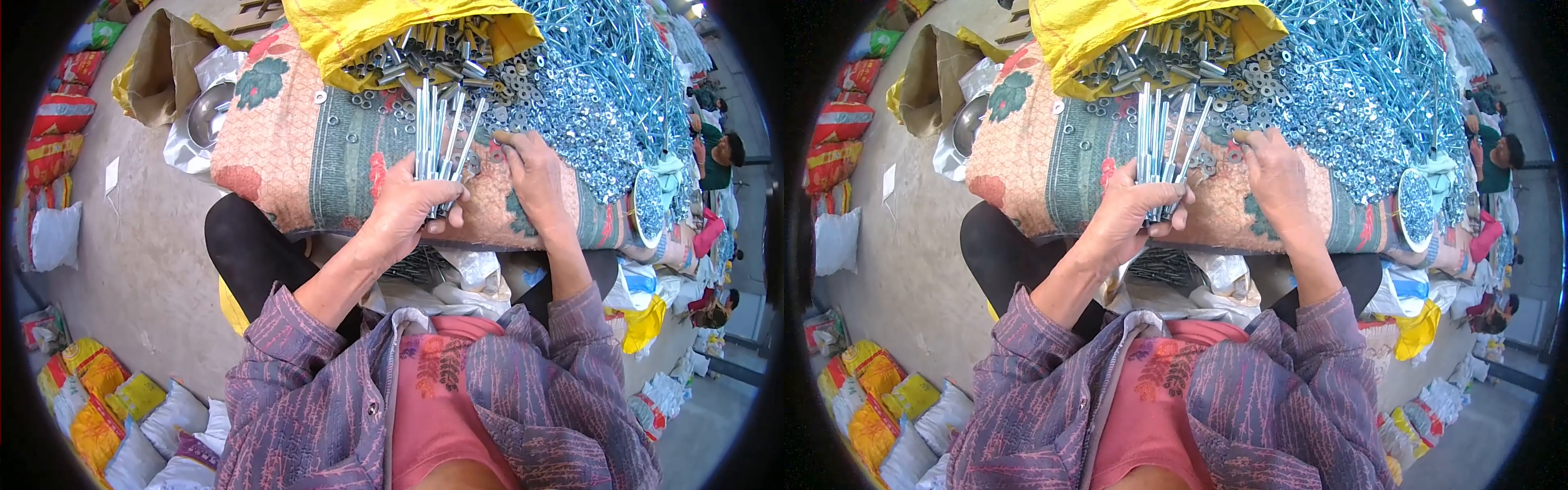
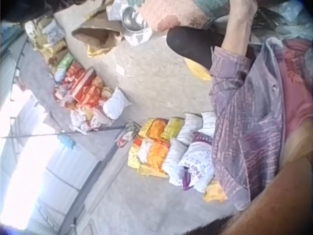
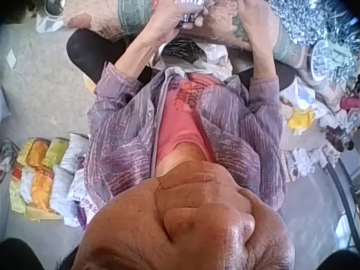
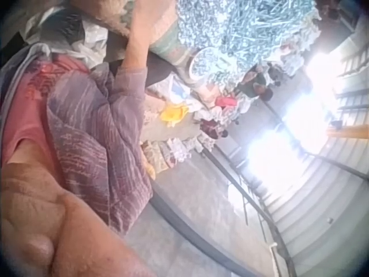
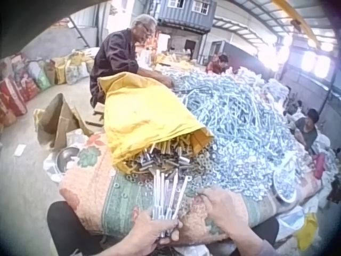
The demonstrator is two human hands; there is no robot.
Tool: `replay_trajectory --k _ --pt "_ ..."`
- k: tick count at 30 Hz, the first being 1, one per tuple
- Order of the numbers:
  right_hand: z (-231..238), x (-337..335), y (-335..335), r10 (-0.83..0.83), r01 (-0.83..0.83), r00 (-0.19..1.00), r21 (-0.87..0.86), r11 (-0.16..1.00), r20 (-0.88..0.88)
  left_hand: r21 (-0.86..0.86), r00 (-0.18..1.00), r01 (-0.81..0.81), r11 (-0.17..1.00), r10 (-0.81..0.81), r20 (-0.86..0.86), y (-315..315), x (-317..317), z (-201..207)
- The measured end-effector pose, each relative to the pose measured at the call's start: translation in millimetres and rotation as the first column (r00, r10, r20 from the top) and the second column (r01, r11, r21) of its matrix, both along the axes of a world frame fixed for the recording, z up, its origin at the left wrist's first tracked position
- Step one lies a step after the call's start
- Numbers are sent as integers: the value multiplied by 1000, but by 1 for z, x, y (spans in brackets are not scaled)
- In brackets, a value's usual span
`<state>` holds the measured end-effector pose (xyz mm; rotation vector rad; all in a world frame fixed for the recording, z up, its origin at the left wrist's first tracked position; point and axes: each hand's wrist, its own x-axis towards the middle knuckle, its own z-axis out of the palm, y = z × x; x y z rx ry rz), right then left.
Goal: The person assembles metal bolts by hand, adding washers and nuts to them.
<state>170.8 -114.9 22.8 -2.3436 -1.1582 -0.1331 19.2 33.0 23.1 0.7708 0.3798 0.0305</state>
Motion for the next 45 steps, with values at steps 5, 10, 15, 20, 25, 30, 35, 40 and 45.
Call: replay_trajectory --k 5,10,15,20,25,30,35,40,45 --pt "17 -6 -12 83 -82 997 -165 983 -1 -71 999 -33 997 33 12 0 -2 -2" --pt "18 -5 -16 49 -44 983 34 998 -179 -65 1000 4 998 -3 15 -1 -2 -3" --pt "7 -4 -12 112 -113 993 -86 990 -22 -35 1000 15 999 -15 -7 -2 0 -4" --pt "8 -8 -13 63 -62 998 -211 976 -2 -23 999 23 999 -23 -23 -2 -1 -5" --pt "13 -8 -19 78 -59 994 -232 971 73 -6 998 29 1000 -29 -54 -5 -2 -4" --pt "11 -1 -15 110 -52 975 -284 957 191 8 994 88 996 -88 -61 -11 -1 -10" --pt "14 10 -20 13 -29 940 -42 999 -341 39 990 120 992 -117 -76 -12 0 -7" --pt "10 15 -29 -23 84 879 107 991 -477 49 986 152 987 -148 -73 -13 -2 -7" --pt "14 6 -29 237 287 450 391 875 -861 77 981 183 980 -176 -87 -15 -1 -9"
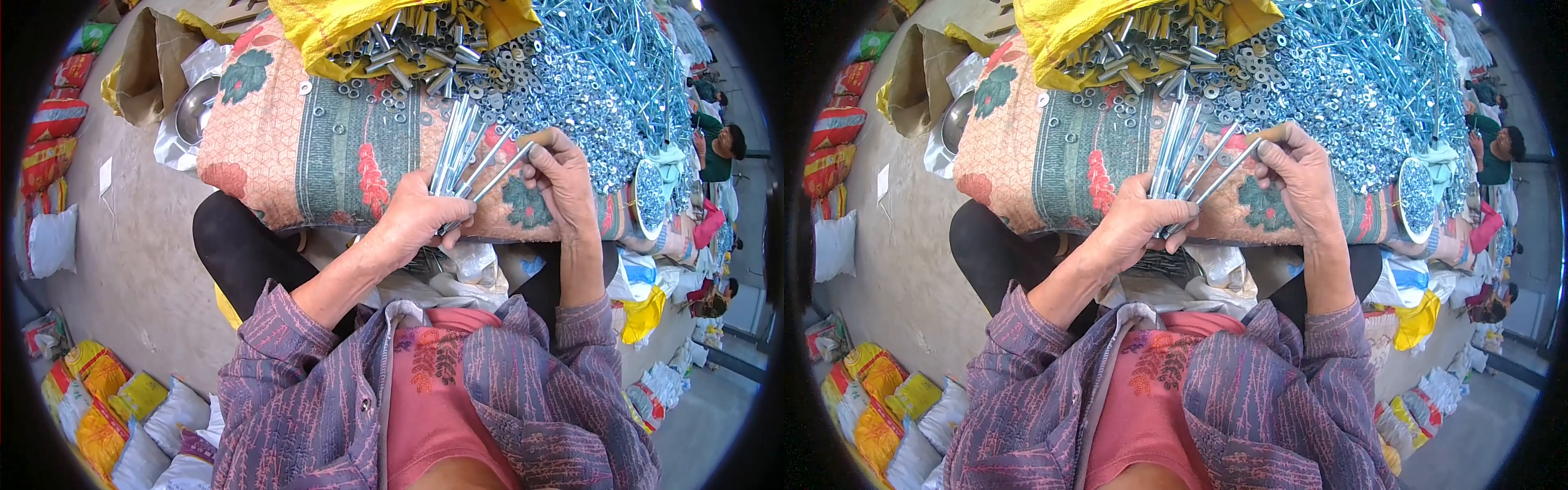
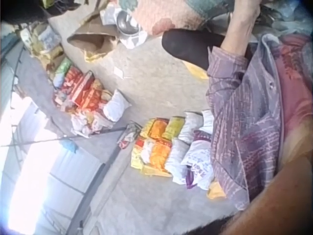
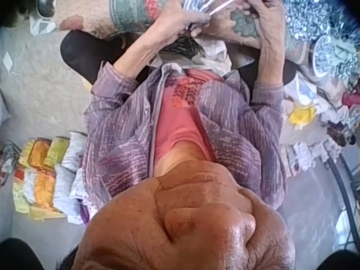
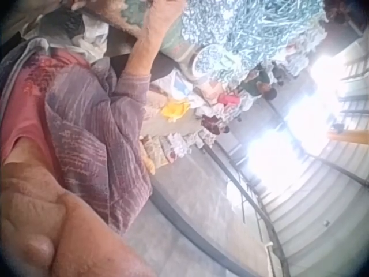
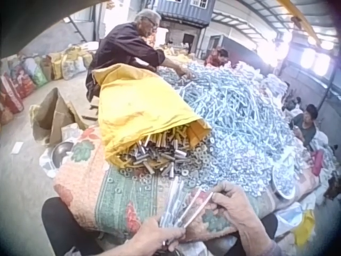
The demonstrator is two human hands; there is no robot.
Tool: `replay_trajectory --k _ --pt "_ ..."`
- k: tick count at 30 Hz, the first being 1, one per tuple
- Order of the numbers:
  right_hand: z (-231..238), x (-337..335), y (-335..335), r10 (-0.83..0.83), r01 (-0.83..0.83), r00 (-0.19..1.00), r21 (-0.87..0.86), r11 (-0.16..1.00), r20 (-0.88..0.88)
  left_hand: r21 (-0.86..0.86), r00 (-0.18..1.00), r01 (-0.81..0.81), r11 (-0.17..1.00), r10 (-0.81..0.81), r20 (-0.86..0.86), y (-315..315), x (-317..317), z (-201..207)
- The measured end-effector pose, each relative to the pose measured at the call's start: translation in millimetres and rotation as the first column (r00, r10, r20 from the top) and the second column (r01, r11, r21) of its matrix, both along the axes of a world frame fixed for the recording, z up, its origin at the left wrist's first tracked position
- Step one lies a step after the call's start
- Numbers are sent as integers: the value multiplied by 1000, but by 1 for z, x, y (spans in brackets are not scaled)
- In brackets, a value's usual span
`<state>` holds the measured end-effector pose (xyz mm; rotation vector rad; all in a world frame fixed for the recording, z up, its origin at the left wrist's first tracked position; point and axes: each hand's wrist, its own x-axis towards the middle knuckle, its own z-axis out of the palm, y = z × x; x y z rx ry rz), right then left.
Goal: The person assembles metal bolts by hand, adding washers and nuts to them.
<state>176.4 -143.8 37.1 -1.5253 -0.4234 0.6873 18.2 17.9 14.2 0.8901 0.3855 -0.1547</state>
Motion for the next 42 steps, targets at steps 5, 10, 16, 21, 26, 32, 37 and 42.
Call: replay_trajectory --k 5,10,16,21,26,32,37,42 --pt "0 -3 -5 -71 80 994 111 991 -84 14 999 25 1000 -25 23 -1 1 -2" --pt "5 -13 -3 -141 158 982 131 979 -127 48 999 38 998 -39 14 1 0 -3" --pt "8 -36 -5 -275 254 945 133 958 174 48 997 82 995 -82 -7 0 3 -2" --pt "1 -54 -9 -226 279 581 69 958 782 -9 992 123 992 -123 -19 -1 0 -5" --pt "-4 -44 -26 -171 242 407 75 968 897 -70 994 111 991 -111 12 -1 -1 -2" --pt "-8 25 -32 110 525 418 -339 781 902 -65 998 51 997 -48 45 1 -3 -2" --pt "-22 42 -38 332 595 219 -396 700 917 -89 995 20 996 -11 95 5 0 1" --pt "-7 33 -42 42 495 467 -300 816 883 -73 998 34 997 -30 56 4 -1 -2"
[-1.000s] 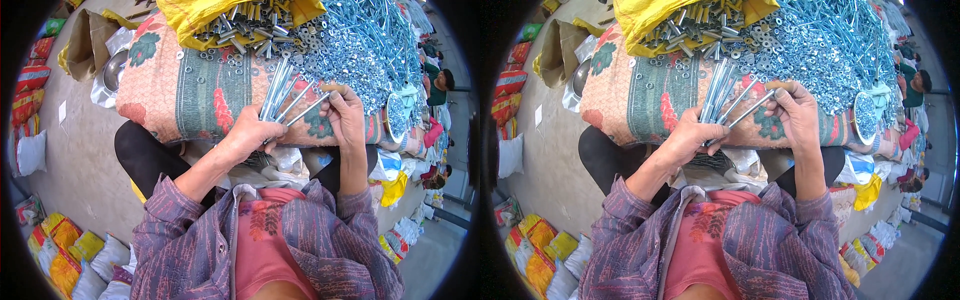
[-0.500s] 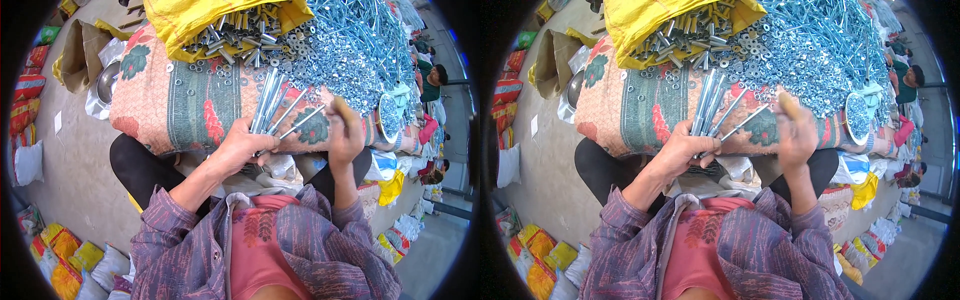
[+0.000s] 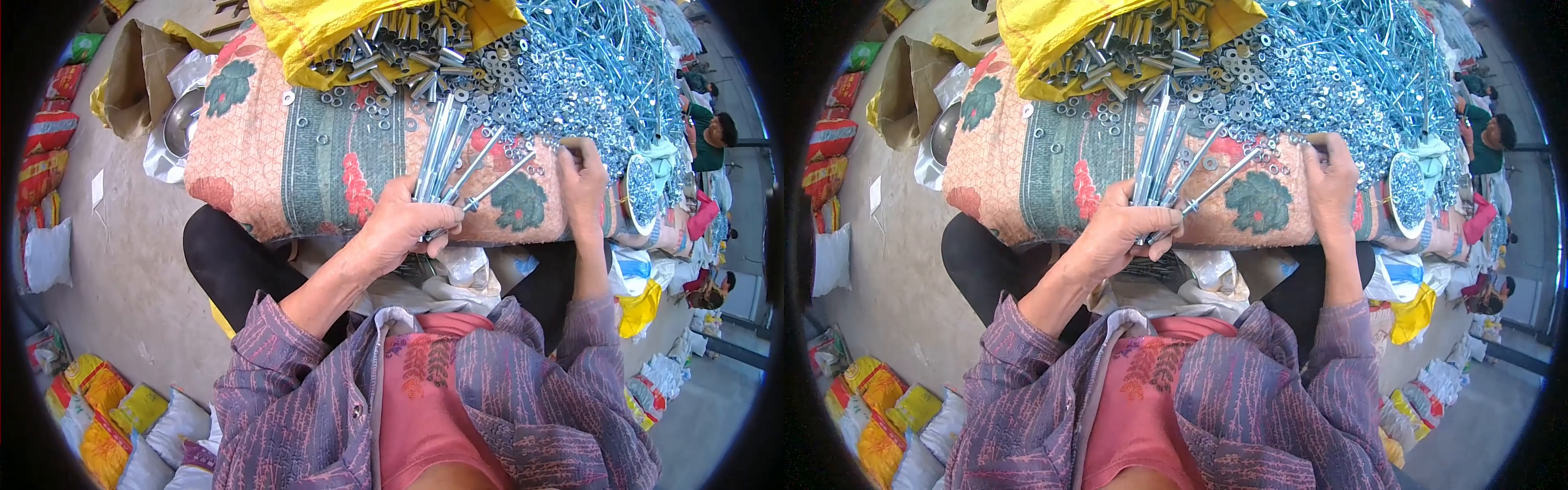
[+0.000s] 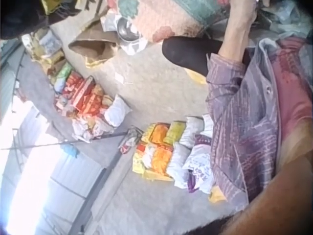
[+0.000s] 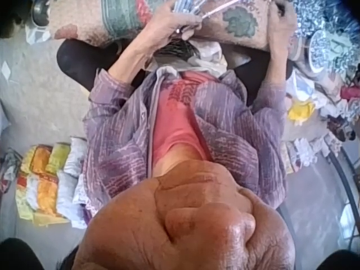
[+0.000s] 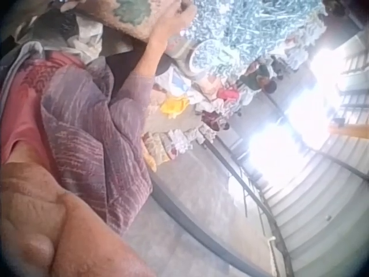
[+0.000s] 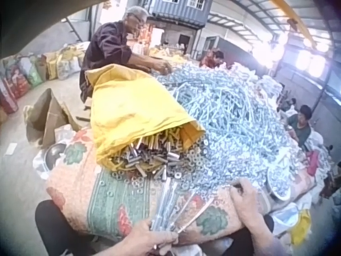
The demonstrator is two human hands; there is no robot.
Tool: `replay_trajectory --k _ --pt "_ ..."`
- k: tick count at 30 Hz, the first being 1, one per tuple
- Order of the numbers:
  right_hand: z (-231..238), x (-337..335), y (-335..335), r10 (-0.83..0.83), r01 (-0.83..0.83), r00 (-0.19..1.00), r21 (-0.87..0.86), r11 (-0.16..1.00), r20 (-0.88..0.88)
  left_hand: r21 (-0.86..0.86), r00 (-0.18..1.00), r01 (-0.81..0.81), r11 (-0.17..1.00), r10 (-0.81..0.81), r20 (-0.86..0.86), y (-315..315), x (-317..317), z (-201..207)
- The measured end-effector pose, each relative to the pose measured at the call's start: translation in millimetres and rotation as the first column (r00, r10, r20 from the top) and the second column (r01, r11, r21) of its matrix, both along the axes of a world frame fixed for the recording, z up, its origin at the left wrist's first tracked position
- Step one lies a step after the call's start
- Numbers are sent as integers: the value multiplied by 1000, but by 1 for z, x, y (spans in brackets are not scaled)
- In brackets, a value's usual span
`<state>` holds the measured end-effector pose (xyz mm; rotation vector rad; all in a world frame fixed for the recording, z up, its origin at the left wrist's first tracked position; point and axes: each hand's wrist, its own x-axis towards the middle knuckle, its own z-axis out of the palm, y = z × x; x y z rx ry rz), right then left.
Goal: The person assembles metal bolts by hand, adding washers and nuts to them.
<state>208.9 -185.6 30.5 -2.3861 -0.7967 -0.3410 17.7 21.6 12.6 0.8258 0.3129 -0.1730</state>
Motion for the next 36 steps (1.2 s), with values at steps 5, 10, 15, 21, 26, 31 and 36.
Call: replay_trajectory --k 5,10,15,21,26,31,36 --pt "29 -41 17 431 -104 652 489 866 -624 53 999 38 998 -37 -30 -5 -1 -4" --pt "38 -47 16 488 -114 572 525 843 -659 83 995 100 992 -99 -9 -6 0 -5" --pt "36 -52 19 485 -247 577 426 870 -657 63 993 114 991 -112 -42 -3 -1 3" --pt "15 -86 40 523 172 141 541 823 -841 33 999 52 998 -52 -3 -2 1 1" --pt "30 -86 38 580 93 333 638 764 -744 -1 999 1 1000 -1 49 2 0 -6" --pt "25 -89 39 603 133 356 678 723 -714 103 999 -9 995 5 37 1 2 2" --pt "12 -80 33 440 -28 470 486 874 -765 146 994 -112 983 108 36 -1 5 -5"
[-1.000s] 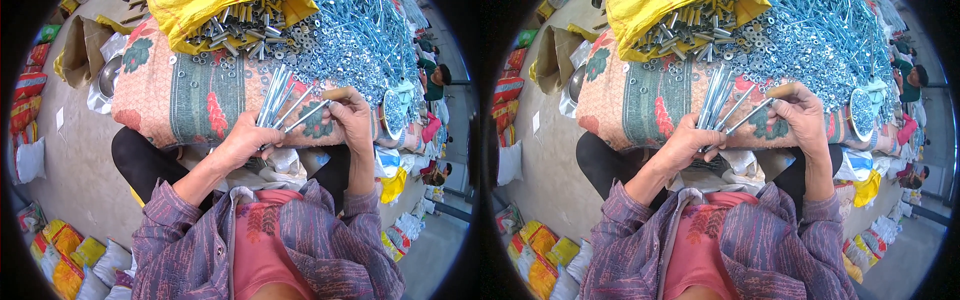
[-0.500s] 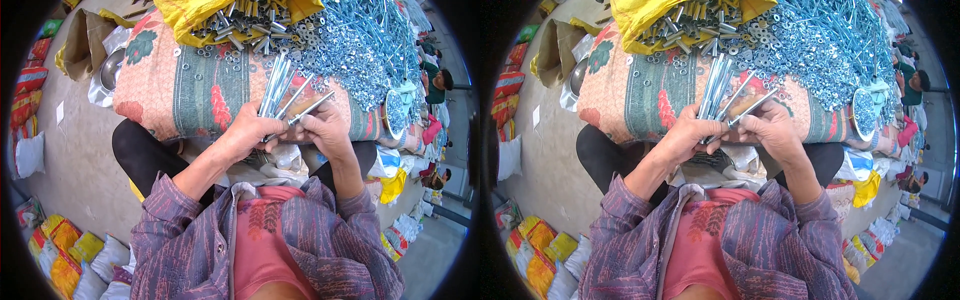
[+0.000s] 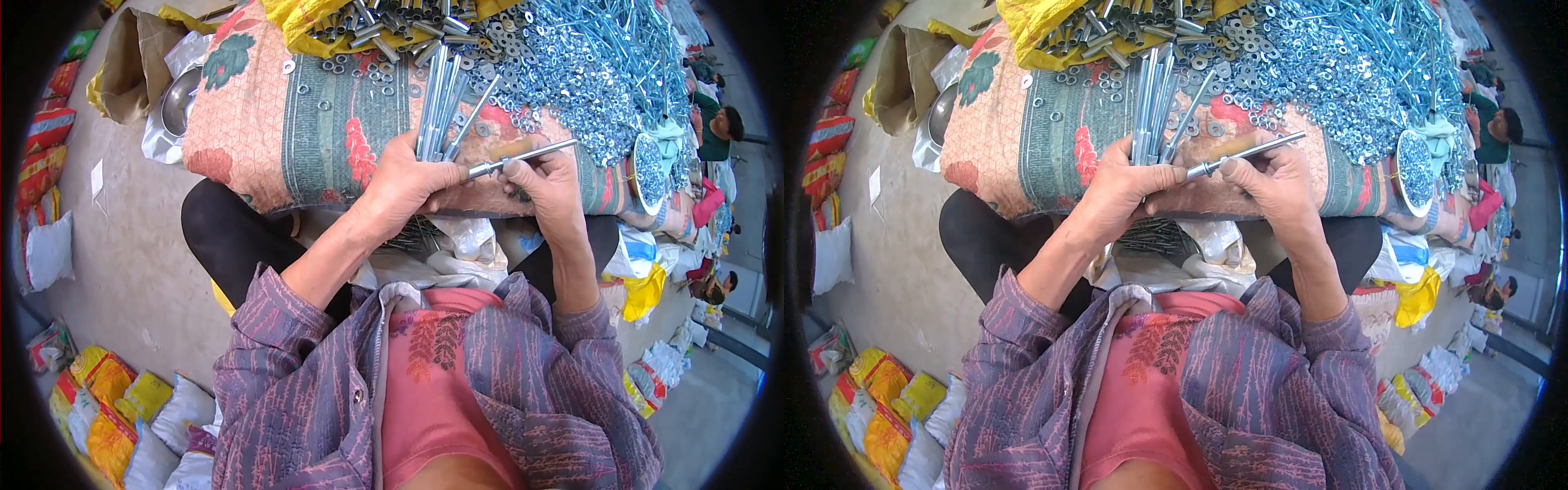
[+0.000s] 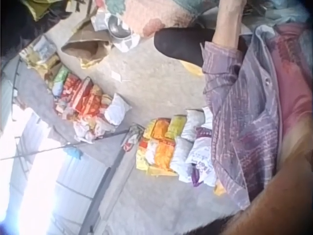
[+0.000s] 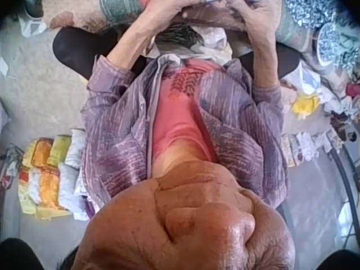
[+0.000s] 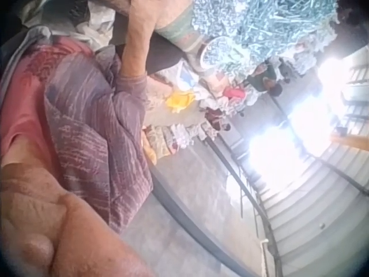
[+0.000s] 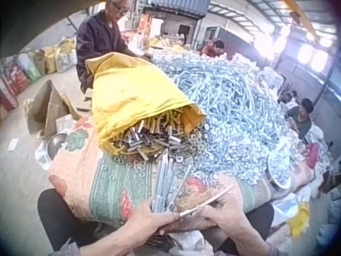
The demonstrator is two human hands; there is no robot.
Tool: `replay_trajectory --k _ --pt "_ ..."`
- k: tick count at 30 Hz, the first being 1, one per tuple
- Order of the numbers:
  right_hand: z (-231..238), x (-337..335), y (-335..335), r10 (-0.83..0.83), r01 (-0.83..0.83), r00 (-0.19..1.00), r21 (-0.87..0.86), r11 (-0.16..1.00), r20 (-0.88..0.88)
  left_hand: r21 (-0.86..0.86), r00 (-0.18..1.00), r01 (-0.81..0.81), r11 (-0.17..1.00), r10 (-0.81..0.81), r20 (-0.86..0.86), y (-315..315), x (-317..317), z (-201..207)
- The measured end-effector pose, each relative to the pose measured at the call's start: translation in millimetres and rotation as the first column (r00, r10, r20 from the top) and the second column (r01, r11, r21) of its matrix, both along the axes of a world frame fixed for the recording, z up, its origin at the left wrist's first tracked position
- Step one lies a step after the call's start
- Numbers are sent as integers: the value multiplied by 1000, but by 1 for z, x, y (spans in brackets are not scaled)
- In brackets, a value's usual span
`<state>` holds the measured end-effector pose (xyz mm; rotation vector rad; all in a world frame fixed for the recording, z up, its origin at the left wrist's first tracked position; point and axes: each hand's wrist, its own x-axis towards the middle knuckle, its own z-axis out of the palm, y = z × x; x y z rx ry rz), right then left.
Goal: The person assembles metal bolts by hand, adding washers and nuts to them.
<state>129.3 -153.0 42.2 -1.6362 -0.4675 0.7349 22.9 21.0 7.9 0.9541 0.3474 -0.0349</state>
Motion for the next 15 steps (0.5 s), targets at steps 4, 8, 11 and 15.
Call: replay_trajectory --k 4,8,11,15 --pt "11 -5 15 -138 127 989 187 974 48 0 999 15 1000 -15 38 -1 -1 -3" --pt "-2 4 -6 -46 45 998 29 999 40 29 1000 4 1000 -4 19 -3 -3 0" --pt "-3 2 -7 -49 48 999 85 995 13 57 1000 9 998 -9 -10 -4 -1 0" --pt "-3 12 -12 68 -68 998 63 996 2 36 1000 25 999 -24 -20 -5 -4 4"
